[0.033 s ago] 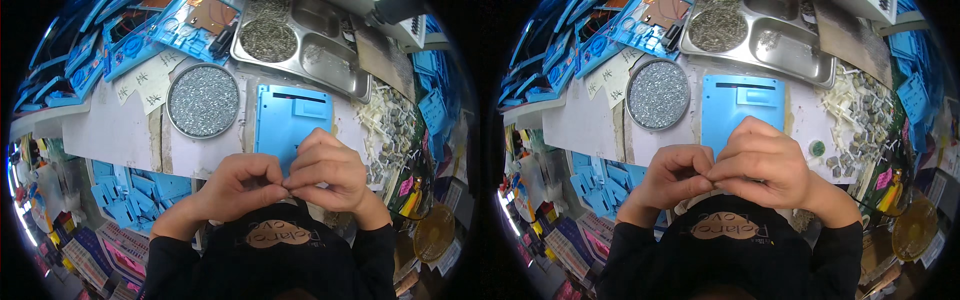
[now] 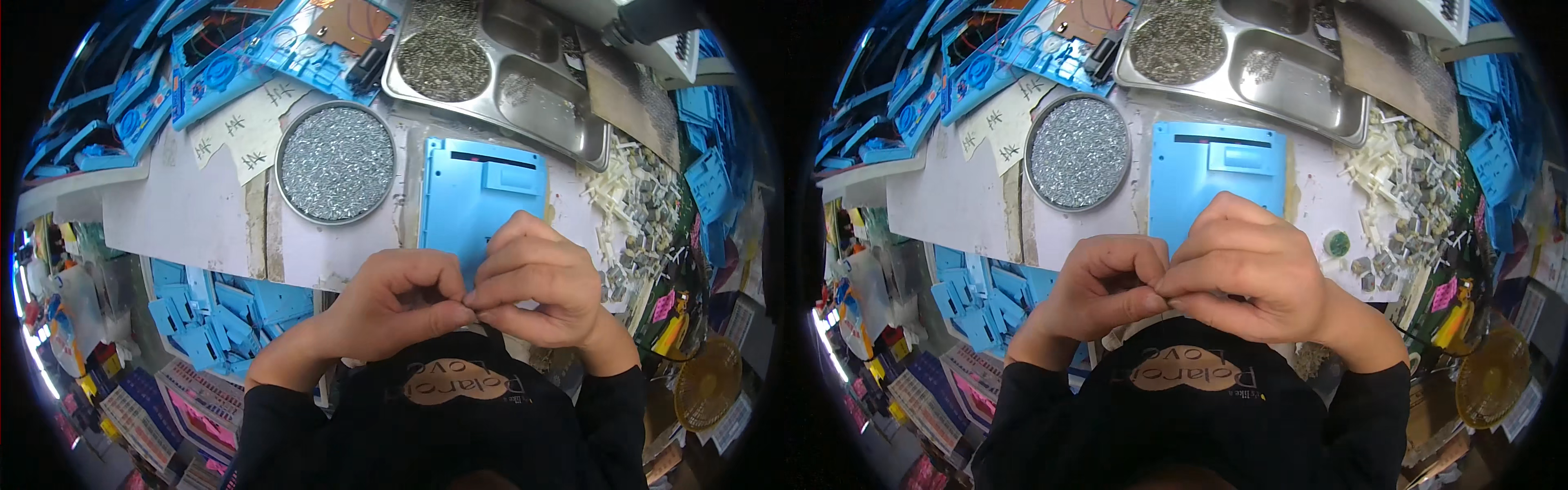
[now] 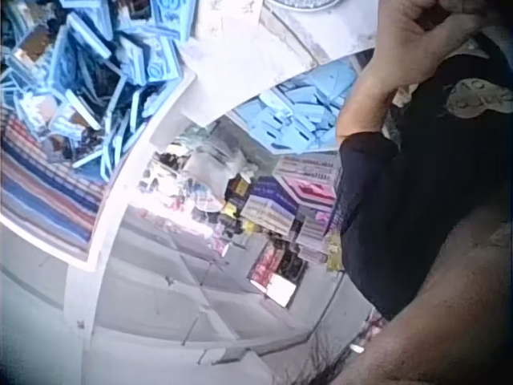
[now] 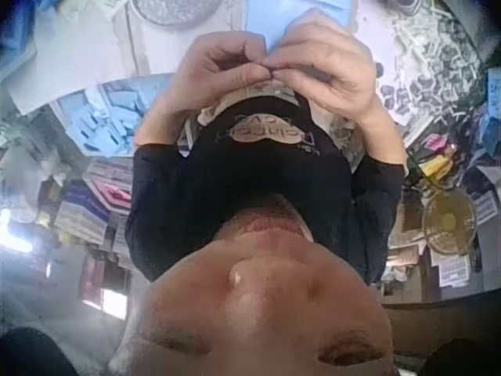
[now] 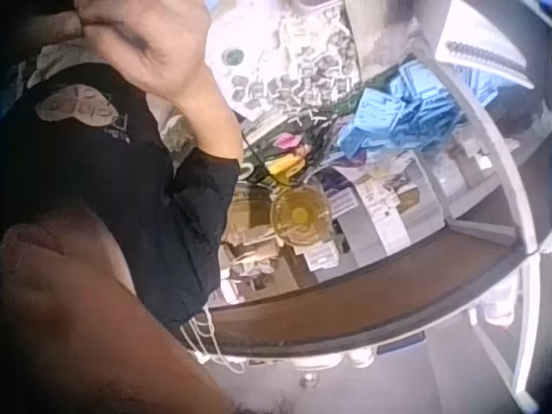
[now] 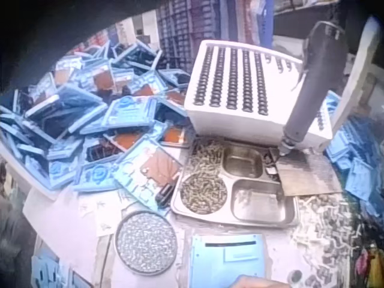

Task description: The recorder is assembling an electronic device, involving soldering, inserting components, and using a power screwdriver to secure the casing.

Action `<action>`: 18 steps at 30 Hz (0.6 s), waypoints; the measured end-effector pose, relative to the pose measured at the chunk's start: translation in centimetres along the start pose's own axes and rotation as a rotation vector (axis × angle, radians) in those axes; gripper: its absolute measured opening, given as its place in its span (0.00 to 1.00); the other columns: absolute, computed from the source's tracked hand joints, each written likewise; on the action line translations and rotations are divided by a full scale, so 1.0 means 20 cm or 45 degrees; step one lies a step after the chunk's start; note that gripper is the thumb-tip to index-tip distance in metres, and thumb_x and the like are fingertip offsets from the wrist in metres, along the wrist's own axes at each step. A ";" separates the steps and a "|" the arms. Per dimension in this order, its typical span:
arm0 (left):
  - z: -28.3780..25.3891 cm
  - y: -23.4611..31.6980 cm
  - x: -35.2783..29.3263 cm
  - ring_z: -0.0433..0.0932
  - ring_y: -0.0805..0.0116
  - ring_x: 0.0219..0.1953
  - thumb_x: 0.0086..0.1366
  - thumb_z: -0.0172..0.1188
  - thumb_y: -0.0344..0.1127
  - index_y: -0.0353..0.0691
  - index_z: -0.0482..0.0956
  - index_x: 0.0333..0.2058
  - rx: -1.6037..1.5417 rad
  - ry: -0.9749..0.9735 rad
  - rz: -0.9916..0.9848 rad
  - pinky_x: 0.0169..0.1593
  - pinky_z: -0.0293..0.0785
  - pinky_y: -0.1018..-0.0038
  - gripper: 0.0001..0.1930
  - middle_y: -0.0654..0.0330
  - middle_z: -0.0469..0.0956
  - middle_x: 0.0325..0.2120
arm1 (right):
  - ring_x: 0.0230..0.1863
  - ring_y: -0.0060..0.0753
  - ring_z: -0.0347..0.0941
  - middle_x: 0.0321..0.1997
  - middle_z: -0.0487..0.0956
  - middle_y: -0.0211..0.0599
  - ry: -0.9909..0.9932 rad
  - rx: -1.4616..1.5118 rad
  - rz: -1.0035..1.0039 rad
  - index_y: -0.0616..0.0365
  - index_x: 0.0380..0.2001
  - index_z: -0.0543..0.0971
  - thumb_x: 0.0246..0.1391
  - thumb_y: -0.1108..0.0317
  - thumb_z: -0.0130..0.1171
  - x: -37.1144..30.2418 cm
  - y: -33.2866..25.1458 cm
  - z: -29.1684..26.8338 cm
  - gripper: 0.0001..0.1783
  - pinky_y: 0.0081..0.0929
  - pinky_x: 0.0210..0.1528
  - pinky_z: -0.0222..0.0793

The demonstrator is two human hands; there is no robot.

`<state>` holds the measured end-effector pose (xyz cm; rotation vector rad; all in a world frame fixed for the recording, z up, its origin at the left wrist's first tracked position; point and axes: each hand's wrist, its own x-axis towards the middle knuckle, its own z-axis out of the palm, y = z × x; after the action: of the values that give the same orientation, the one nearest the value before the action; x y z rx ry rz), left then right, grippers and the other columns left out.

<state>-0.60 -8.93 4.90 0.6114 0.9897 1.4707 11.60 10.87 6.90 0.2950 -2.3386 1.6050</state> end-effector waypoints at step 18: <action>-0.23 0.00 0.32 0.78 0.51 0.26 0.68 0.62 0.37 0.38 0.76 0.28 1.979 0.477 0.509 0.31 0.74 0.62 0.11 0.53 0.75 0.23 | 0.35 0.40 0.74 0.33 0.80 0.38 0.257 -0.492 0.149 0.61 0.35 0.81 0.50 0.76 0.68 -0.15 0.06 -0.13 0.08 0.33 0.40 0.69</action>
<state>-5.37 -3.83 1.47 1.7146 2.3904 0.8731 14.31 13.81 5.73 -0.0853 -2.4725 1.1291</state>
